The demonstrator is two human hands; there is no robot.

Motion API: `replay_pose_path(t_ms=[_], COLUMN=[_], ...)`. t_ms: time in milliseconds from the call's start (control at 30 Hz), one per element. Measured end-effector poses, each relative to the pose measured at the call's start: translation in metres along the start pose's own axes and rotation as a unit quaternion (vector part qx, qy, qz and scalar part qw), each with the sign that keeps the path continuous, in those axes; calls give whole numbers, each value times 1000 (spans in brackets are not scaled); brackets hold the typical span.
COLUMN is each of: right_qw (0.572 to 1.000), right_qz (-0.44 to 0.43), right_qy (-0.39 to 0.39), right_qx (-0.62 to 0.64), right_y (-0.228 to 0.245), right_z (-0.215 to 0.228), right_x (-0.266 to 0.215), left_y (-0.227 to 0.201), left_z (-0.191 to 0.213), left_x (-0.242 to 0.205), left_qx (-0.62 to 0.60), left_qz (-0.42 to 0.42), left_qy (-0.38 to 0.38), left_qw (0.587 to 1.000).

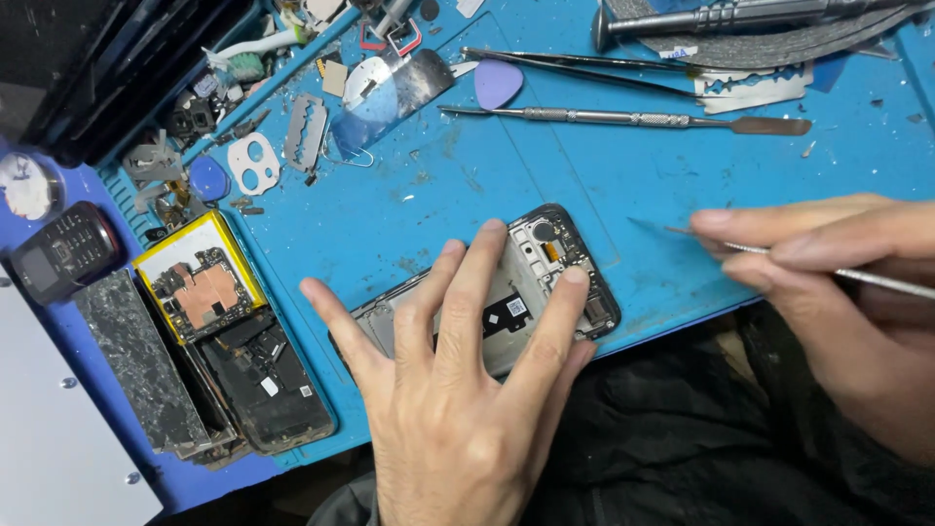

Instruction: The person cleans a small phone component using a cotton swab and liquid from a bottle, then works on a disassembled smartphone frame on the bench, pressing components into place and prying at the frame edge with a metal tool. Other broken phones and repair tools lie on the work mat around them.

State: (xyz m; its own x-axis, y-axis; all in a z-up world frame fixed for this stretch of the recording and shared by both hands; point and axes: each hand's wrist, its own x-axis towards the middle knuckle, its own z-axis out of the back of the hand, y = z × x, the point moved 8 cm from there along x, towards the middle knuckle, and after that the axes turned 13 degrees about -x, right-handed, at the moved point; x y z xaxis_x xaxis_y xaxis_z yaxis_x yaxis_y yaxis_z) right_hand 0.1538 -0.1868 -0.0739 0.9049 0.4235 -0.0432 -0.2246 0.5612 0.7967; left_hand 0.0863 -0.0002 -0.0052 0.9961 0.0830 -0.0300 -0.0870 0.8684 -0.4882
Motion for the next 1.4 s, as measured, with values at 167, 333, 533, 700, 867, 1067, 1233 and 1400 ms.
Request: replay_pose_path(t_ms=[167,333,533,700,867,1067,1233,1400], right_qw=[991,994,996,998,997,997,996,995], right_qz=[-43,-44,-29,-16,-24,-22,-18,-20], right_qy=[59,42,40,32,30,36,40,42], right_qx=[115,95,72,52,68,67,78,83], right_y=[-1,19,35,41,39,38,39,35], right_z=[1,7,-1,2,2,2,2,2], right_x=[36,43,50,51,49,50,49,45], left_y=[-2,0,3,2,2,0,0,0], left_z=[0,-1,-2,-2,-3,-2,-2,-2], left_x=[1,0,-2,-2,-2,-3,-2,-2], left_qx=[10,15,12,15,23,29,32,22], left_qz=[5,-5,-2,-8,-2,-5,-6,0], left_qy=[5,5,6,3,12,13,14,9], left_qw=[1000,1000,1000,1000,1000,999,999,1000])
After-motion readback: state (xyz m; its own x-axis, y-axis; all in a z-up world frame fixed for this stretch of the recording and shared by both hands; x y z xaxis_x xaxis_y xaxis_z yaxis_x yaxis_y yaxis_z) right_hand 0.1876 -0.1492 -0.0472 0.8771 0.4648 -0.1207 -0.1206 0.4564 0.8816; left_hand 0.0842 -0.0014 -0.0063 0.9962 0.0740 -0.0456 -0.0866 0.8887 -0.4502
